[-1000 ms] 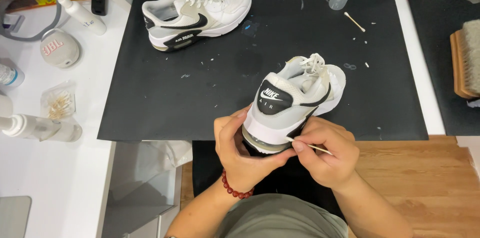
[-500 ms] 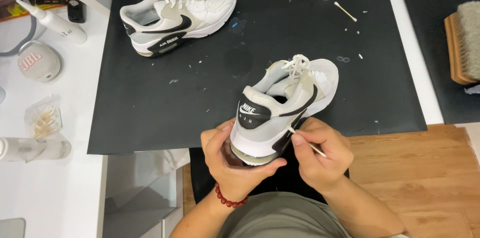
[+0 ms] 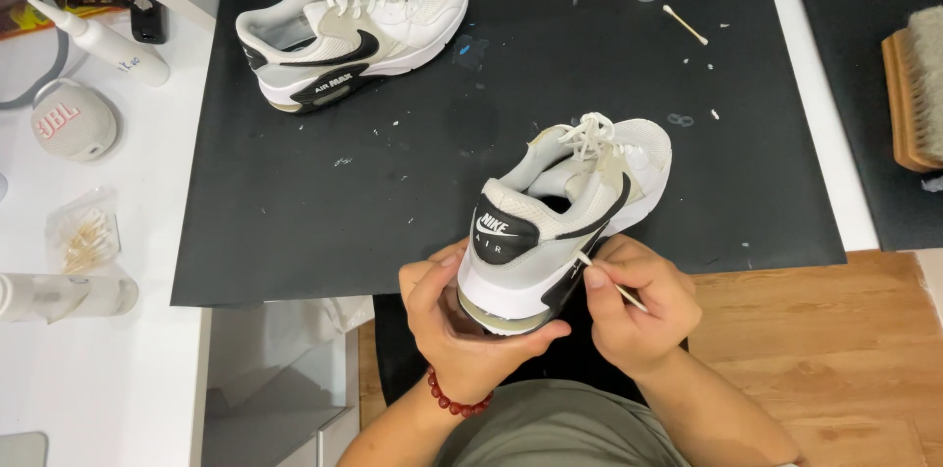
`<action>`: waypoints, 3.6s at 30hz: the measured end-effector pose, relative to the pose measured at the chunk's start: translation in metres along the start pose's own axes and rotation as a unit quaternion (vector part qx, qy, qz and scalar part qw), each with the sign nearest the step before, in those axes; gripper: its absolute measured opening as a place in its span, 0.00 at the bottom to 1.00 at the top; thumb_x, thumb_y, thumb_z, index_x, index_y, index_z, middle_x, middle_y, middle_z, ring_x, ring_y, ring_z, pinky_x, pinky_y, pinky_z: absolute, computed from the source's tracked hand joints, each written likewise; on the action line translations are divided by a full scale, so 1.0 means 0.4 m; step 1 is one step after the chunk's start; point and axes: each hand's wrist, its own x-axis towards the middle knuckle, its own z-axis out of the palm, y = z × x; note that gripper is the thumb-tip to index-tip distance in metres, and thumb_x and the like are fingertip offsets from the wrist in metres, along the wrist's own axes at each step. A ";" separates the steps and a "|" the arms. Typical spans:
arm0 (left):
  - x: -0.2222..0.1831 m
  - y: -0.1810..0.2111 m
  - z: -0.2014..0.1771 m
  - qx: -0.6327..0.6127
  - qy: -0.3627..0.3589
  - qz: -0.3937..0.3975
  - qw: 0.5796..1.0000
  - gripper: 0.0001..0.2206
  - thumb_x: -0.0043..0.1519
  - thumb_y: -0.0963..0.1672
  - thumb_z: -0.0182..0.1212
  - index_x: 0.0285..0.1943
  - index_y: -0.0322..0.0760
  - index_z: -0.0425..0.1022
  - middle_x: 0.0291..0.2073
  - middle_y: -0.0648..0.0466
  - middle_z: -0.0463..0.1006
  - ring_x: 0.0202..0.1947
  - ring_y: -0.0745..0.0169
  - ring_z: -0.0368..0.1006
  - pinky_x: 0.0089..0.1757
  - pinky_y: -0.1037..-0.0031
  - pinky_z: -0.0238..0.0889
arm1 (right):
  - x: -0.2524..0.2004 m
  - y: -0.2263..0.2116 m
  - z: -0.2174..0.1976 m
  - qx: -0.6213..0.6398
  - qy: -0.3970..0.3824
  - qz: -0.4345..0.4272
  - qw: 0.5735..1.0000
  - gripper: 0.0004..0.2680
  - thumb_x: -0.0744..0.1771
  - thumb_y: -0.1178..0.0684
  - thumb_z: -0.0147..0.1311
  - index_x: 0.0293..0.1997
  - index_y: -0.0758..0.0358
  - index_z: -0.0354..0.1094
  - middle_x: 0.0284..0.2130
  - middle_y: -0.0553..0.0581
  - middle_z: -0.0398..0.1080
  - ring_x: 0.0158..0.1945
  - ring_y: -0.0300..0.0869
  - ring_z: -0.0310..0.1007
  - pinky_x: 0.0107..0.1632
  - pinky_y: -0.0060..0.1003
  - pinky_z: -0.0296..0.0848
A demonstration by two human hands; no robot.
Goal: Cleaning and touching up specific areas on a pair of sneakers using cotton swabs and a cleaning solution.
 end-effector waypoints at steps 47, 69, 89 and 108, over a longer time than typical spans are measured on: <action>0.032 -0.006 0.084 0.107 0.066 0.220 0.967 0.37 0.49 0.47 0.86 0.60 0.42 0.60 0.62 0.47 0.62 0.62 0.35 0.68 0.58 0.53 0.72 | 0.102 -0.115 -0.026 -0.048 -0.112 -0.118 0.986 0.04 0.63 0.66 0.58 0.33 0.71 0.67 0.22 0.58 0.68 0.22 0.42 0.64 0.27 0.35 0.61; 0.000 -0.014 0.097 0.115 0.067 0.223 0.966 0.36 0.50 0.44 0.85 0.61 0.44 0.61 0.61 0.48 0.62 0.62 0.34 0.68 0.57 0.51 0.72 | 0.177 -0.187 -0.031 -0.126 -0.195 -0.136 0.963 0.05 0.61 0.66 0.60 0.29 0.69 0.66 0.18 0.55 0.64 0.20 0.44 0.63 0.25 0.37 0.61; -0.050 -0.031 0.094 0.054 -0.021 0.222 0.973 0.23 0.54 0.43 0.82 0.53 0.47 0.72 0.56 0.47 0.60 0.64 0.31 0.67 0.66 0.43 0.58 | 0.180 -0.243 -0.070 -0.271 -0.214 -0.156 0.925 0.05 0.57 0.64 0.63 0.27 0.67 0.69 0.18 0.55 0.65 0.20 0.45 0.66 0.24 0.37 0.62; -0.051 -0.033 0.116 0.085 -0.024 0.279 0.956 0.12 0.63 0.42 0.72 0.52 0.54 0.78 0.55 0.52 0.65 0.59 0.40 0.75 0.63 0.47 0.66 | 0.189 -0.270 -0.076 -0.356 -0.250 -0.125 0.892 0.07 0.57 0.65 0.66 0.26 0.67 0.68 0.16 0.54 0.64 0.18 0.45 0.63 0.23 0.38 0.58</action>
